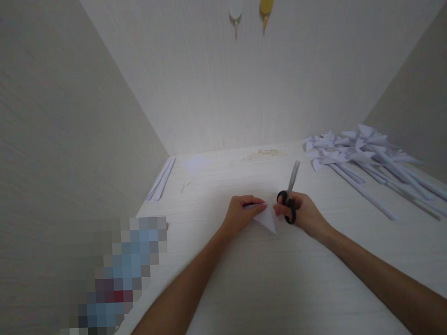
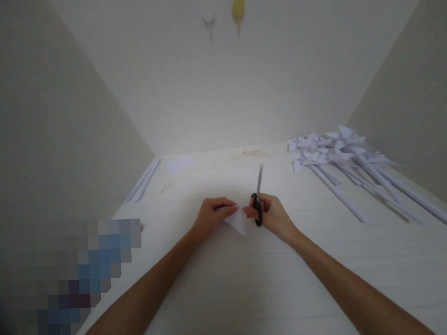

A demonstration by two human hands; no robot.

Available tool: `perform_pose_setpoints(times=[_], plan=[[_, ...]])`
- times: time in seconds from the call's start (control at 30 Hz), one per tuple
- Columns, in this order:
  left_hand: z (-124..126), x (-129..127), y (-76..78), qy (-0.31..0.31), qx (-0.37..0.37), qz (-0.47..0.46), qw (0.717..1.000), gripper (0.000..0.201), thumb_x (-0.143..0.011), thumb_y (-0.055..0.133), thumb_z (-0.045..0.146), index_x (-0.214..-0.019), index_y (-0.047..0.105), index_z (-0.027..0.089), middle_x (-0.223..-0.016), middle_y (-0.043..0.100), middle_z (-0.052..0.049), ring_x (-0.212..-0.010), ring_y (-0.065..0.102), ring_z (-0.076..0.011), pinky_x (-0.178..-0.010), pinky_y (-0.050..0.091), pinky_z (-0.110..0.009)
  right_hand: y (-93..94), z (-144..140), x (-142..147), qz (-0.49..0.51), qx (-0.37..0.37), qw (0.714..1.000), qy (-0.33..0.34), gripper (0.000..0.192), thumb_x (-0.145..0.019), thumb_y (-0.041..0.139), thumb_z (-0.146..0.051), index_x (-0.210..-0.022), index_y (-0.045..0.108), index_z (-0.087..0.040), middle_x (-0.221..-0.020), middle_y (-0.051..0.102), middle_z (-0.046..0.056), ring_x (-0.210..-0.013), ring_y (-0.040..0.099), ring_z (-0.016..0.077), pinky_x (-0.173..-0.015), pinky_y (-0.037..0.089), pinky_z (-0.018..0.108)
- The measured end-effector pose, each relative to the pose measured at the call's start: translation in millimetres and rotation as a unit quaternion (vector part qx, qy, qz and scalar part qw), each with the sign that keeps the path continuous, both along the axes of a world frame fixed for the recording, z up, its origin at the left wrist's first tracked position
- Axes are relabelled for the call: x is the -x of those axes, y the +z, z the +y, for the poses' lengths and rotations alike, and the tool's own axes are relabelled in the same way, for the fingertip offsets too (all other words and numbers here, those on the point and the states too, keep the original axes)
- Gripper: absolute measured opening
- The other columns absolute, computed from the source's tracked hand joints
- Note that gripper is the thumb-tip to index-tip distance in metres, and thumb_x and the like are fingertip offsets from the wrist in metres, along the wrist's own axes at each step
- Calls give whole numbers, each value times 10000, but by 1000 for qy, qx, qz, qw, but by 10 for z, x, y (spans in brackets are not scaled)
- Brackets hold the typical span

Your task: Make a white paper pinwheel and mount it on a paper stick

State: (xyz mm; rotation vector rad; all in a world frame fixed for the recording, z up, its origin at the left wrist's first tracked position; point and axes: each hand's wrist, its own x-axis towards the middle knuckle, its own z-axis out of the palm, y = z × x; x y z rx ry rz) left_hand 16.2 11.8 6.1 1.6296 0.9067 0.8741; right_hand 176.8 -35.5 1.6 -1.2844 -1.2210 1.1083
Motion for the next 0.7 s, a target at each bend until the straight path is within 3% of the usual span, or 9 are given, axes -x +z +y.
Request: perform_pose_setpoints(times=[0.1,0.2,0.4,0.7], plan=[[45,30,-1,34,27,-18,999,146,-608,646,288,-634,667,146,-624,637,-12,-592,536,-112,-601,412,-238,-2,18,-125,-83,31,993,78,340,-605,644,-405,-477,425,-179,-402,403,-55,-378,330,64,-369,212,207],[95,66,-5,58,48,-40,996,143,-585,664,281,-632,667,147,-604,630,-3,-578,528,-106,-595,404,-237,-15,20,-236,-179,39,977,113,369,-580,667,-389,-447,393,-181,-399,320,-73,-385,272,56,-379,175,211],[122,95,6,60,68,-64,994,136,-569,677,273,-622,675,148,-584,625,-1,-563,515,-97,-583,384,-231,20,6,-331,-283,32,951,123,409,-548,660,-466,-435,389,-181,-415,313,-63,-399,270,63,-385,155,217],[115,95,14,68,78,-90,990,114,-564,683,256,-609,679,152,-566,620,5,-545,502,-96,-570,367,-232,155,-46,-321,-457,38,878,135,413,-636,548,-541,-495,392,-185,-456,399,-36,-436,357,92,-410,213,219]])
